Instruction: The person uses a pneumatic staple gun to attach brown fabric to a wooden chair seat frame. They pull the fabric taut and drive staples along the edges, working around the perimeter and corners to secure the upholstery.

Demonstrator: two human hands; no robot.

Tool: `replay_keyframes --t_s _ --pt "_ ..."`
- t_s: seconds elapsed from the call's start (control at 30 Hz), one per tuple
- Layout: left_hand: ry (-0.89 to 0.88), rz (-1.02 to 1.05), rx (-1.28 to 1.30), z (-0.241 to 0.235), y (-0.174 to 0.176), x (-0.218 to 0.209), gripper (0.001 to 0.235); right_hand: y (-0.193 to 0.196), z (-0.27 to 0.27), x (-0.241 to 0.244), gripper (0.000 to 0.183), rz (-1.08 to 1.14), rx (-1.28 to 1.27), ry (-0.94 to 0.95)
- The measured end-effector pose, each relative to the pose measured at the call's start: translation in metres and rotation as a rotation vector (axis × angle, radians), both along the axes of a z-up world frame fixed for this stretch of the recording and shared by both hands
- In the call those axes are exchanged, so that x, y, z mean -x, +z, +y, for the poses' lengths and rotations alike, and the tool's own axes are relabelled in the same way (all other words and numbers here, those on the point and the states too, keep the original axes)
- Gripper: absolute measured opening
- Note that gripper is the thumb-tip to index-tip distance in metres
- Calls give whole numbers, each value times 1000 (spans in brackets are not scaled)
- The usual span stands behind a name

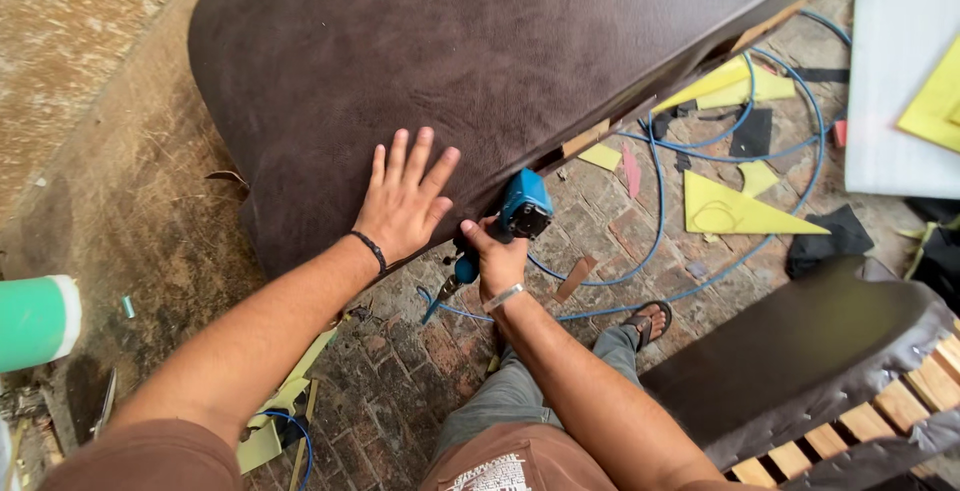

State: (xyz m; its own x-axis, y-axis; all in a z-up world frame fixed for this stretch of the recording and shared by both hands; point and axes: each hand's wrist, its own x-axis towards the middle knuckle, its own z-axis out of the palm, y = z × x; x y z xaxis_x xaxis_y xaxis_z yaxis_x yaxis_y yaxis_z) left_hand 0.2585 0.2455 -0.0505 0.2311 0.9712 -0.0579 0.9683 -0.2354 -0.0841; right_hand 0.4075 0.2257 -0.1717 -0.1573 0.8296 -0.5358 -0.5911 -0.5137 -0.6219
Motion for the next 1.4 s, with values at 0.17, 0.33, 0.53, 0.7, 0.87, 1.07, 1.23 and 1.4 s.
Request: replay_keyframes --t_s 0.17,0.33,0.53,0.7,0.87,1.07,1.23,1.4 --pt "-129 187 76 4 0 1 84 -20 14 6 23 -174 -43 22" --pt "-93 159 40 8 -8 -6 101 -36 -24 -22 17 -15 2 -83" --pt "-91 170 41 14 -16 -7 113 -43 -77 -10 21 116 -2 -94" --pt "-90 157 43 9 -10 -4 109 -32 -74 14 34 210 -48 -95" --pt "-214 72 125 4 -7 12 104 -18 -88 10 39 180 -91 -51" --pt "-124 -183 -3 -55 -3 91 70 -5 -98 28 38 127 -66 -45" --pt "-50 -50 -87 -97 -21 102 65 1 -109 25 28 109 -25 -14" --pt "-111 167 -27 -91 -18 94 77 13 -127 27 24 -235 -70 -23"
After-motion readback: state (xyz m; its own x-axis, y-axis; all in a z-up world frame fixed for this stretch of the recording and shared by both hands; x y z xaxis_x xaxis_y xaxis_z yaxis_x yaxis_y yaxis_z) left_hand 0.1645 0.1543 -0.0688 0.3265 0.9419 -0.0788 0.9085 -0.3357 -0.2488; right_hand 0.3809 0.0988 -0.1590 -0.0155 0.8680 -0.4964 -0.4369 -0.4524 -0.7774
